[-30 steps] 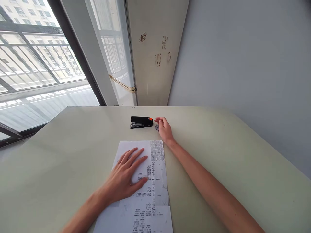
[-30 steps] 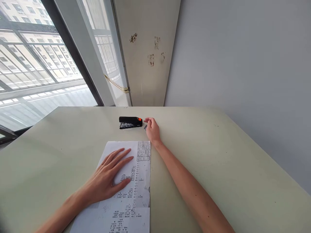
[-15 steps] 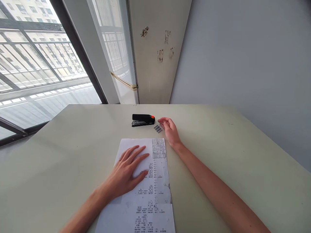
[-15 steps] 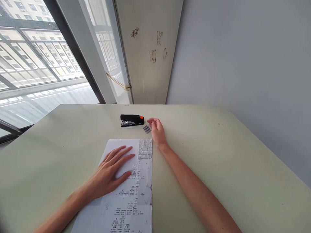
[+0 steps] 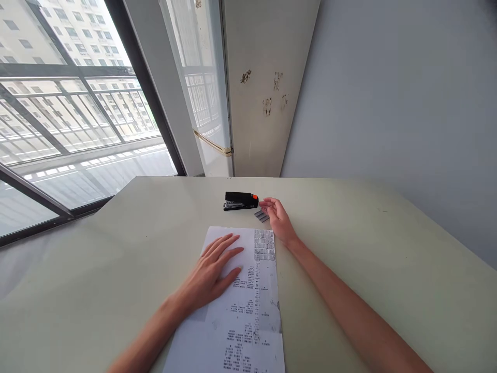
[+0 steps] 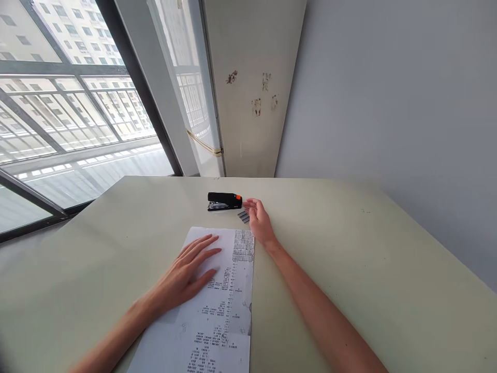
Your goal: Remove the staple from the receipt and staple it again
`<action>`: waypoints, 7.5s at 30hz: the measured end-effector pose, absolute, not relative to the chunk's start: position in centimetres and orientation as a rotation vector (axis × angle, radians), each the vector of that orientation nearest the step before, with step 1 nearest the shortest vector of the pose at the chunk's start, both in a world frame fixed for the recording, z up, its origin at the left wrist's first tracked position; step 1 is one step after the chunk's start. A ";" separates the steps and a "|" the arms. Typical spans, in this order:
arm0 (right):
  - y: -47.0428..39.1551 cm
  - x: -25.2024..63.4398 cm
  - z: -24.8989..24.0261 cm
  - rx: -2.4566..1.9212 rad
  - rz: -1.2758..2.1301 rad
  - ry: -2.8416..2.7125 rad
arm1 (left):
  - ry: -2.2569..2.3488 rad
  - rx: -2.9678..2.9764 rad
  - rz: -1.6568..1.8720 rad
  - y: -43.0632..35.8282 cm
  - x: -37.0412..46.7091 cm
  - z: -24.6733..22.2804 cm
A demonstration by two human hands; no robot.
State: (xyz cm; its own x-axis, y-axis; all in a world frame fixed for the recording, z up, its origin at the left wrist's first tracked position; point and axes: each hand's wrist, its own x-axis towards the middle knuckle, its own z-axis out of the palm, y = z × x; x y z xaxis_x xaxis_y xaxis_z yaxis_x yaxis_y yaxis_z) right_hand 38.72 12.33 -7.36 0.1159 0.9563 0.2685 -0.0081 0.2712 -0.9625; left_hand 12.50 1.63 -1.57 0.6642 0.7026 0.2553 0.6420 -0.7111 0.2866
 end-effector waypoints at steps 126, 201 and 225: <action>-2.4 53.4 -2.5 -1.442 0.871 -1.700 | 1.464 2.477 0.591 12.9 21.9 -0.9; -3.9 51.2 -2.2 -1.204 1.107 -1.795 | 0.720 2.411 0.576 2.4 24.9 -1.9; -4.5 51.1 -2.5 -1.334 1.088 -1.685 | 1.523 2.300 0.630 7.9 19.2 -3.0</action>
State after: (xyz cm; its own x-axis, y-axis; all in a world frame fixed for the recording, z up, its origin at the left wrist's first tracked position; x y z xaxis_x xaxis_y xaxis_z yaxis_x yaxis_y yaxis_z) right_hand 51.12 -4.50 -2.53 -0.2085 0.9775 0.0319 0.3733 0.1097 -0.9212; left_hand 19.18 7.88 -3.02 0.3376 0.9223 0.1883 0.7857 -0.3863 0.4832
